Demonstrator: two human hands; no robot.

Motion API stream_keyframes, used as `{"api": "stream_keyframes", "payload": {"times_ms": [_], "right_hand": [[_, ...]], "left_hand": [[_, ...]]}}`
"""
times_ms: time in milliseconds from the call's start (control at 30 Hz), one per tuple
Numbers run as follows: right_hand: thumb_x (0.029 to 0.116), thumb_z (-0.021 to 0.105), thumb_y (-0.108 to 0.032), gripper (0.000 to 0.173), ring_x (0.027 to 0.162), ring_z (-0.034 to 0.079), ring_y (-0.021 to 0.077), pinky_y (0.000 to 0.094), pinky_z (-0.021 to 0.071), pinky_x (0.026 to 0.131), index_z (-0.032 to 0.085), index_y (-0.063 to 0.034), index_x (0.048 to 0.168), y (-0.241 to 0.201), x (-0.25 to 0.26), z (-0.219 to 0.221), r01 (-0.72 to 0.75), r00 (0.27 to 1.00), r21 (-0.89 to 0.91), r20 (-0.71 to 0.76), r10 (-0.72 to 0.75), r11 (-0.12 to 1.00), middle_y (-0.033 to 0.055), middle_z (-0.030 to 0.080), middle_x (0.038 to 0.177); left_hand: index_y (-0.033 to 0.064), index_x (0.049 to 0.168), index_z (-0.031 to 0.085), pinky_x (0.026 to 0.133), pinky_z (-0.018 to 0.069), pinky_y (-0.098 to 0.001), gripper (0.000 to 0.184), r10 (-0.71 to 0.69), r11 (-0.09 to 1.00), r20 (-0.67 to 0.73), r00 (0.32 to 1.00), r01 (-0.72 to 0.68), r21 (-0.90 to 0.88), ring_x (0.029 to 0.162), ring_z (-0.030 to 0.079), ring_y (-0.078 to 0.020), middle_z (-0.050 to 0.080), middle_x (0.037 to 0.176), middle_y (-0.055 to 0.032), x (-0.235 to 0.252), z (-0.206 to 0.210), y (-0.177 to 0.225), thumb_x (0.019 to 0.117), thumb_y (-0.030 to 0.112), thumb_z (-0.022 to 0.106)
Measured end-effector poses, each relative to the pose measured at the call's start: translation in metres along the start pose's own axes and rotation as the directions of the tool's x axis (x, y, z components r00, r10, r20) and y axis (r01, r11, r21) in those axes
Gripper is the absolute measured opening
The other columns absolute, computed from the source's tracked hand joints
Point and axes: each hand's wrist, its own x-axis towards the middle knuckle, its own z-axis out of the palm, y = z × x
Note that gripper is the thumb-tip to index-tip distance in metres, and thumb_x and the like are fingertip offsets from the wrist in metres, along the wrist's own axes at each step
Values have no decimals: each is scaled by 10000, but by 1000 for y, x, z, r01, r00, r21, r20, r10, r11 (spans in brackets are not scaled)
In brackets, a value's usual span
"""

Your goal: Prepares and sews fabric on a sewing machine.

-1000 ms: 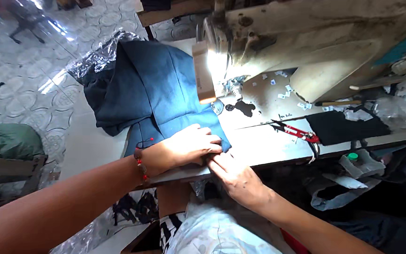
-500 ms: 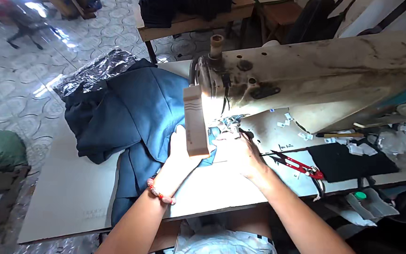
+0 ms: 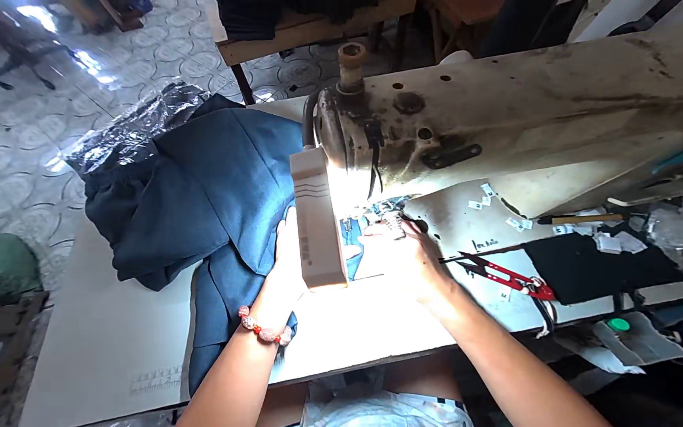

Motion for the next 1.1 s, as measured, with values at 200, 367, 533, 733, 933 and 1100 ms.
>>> {"api": "stream_keyframes", "payload": {"times_ms": [200, 367, 533, 733, 933, 1100], "right_hand": [[937, 641, -127, 162, 1057, 679, 204, 402, 519, 969, 787, -100, 1001, -2, 1, -1, 21, 1000, -2, 12, -21, 1000, 42, 745, 1077], [952, 631, -141, 201, 1152, 658, 224, 408, 494, 1036, 770, -103, 1091, -1, 2, -1, 37, 998, -3, 56, -37, 999, 59, 727, 1181], [937, 605, -86, 228, 1195, 644, 237, 450, 474, 1056, 784, -105, 1076, -1, 4, -3, 47, 990, -31, 132, -42, 998, 48, 725, 1225], [944, 627, -110, 222, 1185, 646, 234, 449, 477, 1047, 783, -114, 1101, -2, 5, -3, 40, 990, -51, 137, -33, 998, 46, 727, 1214], [964, 615, -106, 248, 1228, 625, 229, 467, 442, 1077, 773, -140, 1152, -3, 7, -2, 2, 986, -97, 167, 14, 995, 25, 714, 1264], [973, 615, -120, 241, 1206, 639, 229, 469, 462, 1054, 772, -140, 1154, -4, 7, -3, 18, 984, -120, 178, 3, 993, 27, 714, 1262]], "left_hand": [[163, 1312, 688, 1008, 432, -609, 910, -80, 997, -40, 996, 79, -17, 1301, 527, -414, 596, 1385, -205, -3, 14, -8, 687, 824, 708], [172, 1337, 681, 1005, 418, -627, 932, -74, 997, -47, 996, 74, 8, 1337, 492, -433, 555, 1437, -226, -5, 12, -7, 692, 845, 679], [233, 1396, 649, 1003, 387, -668, 943, -85, 996, -54, 995, 87, 28, 1371, 452, -466, 492, 1497, -255, -7, 15, -7, 708, 878, 615], [238, 1368, 664, 954, 415, -609, 896, -72, 997, -52, 996, 72, -5, 1309, 479, -412, 519, 1437, -216, -5, 14, -9, 713, 850, 656], [118, 1202, 748, 1012, 471, -543, 490, 92, 979, -239, 967, -131, -154, 1227, 597, -336, 646, 1316, -153, -5, 12, -24, 877, 483, 726], [96, 1040, 777, 999, 501, -507, 176, 125, 949, -354, 927, -216, -228, 1159, 631, -309, 676, 1181, -152, -13, 10, -18, 912, 206, 730]]}}
